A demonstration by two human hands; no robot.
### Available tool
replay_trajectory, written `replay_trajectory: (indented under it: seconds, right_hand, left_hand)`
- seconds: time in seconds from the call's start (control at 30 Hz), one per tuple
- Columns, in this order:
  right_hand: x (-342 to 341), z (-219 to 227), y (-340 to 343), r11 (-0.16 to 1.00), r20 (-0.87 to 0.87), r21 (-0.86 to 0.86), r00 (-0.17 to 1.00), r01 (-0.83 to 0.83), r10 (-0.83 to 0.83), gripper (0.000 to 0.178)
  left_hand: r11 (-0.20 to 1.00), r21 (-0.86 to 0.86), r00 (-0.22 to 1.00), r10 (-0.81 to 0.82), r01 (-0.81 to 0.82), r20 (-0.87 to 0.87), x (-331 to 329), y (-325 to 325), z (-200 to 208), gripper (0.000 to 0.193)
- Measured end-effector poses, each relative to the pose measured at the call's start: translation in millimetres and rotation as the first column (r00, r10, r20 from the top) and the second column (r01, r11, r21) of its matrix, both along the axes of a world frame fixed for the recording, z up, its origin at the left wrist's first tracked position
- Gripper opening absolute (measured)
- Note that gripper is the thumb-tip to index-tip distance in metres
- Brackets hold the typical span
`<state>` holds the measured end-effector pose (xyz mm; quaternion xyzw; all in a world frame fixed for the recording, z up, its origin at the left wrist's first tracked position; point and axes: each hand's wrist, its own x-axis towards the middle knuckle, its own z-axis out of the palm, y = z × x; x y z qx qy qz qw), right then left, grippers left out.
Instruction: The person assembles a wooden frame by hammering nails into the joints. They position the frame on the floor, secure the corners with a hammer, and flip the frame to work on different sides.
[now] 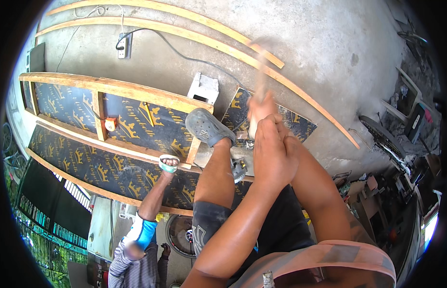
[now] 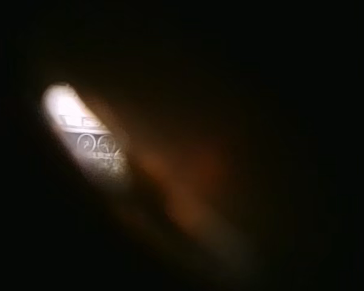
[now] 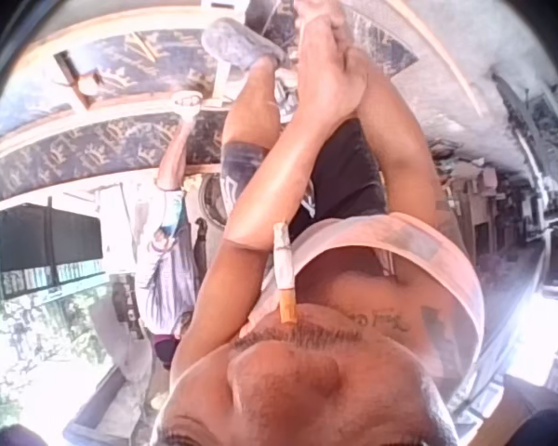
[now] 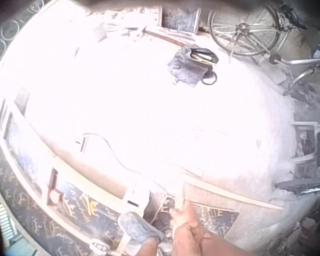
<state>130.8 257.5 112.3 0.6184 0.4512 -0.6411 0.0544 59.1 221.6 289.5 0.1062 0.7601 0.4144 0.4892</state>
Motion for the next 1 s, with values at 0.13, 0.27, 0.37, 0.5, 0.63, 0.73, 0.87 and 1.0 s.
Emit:
replay_trajectory:
  seconds: [0.13, 0.27, 0.37, 0.5, 0.63, 0.73, 0.87, 1.0]
  right_hand:
    - [31.9, -18.4, 29.1, 0.759, -0.13, -0.329, 0.823, -0.563, 0.554, 0.051]
    - [-29.0, 21.2, 87.5, 0.972, -0.014, -0.186, 0.989, -0.147, 0.147, 0.043]
    - [-48.9, 21.3, 96.7, 0.965, -0.05, 0.167, 0.979, 0.203, -0.197, 0.035]
    - [-38.0, 14.4, 10.5, 0.955, -0.039, 0.097, 0.96, 0.281, -0.279, 0.034]
    - [82.5, -35.5, -63.4, 0.934, -0.06, -0.029, 0.933, -0.357, 0.355, 0.056]
    - [18.4, 13.3, 3.7, 0.909, 0.031, -0.358, 0.97, -0.213, 0.239, 0.053]
    - [15.2, 21.3, 43.9, 0.995, 0.066, -0.075, 0.995, -0.068, 0.073, 0.044]
    - [37.5, 41.7, 47.8, 0.988, 0.043, -0.054, 0.989, 0.144, -0.142, 0.038]
  left_hand:
    - [1.0, -0.013, 0.991, -0.023, 0.021, -0.134, 6.7, 0.4, -2.8, 0.04]
    - [0.997, -0.023, 0.997, 0.07, -0.07, 0.016, 1.6, -5.6, 0.5, 0.043]
    - [0.998, -0.028, 0.998, 0.061, -0.06, 0.022, 1.5, -3.8, 1.7, 0.043]
    - [0.999, -0.018, 0.999, 0.032, -0.033, -0.008, 2.0, -4.0, 0.4, 0.043]
    - [0.999, -0.011, 0.997, 0.044, -0.044, 0.058, 4.8, 11.4, 7.1, 0.045]
    - [1.0, 0.016, 0.998, 0.0, 0.001, -0.07, 9.8, -5.9, -5.5, 0.046]
    - [1.0, -0.007, 0.997, 0.012, -0.012, -0.071, 19.7, -4.0, -3.7, 0.039]
    - [0.998, -0.006, 0.995, 0.067, -0.068, -0.07, 35.5, -9.0, -6.1, 0.037]
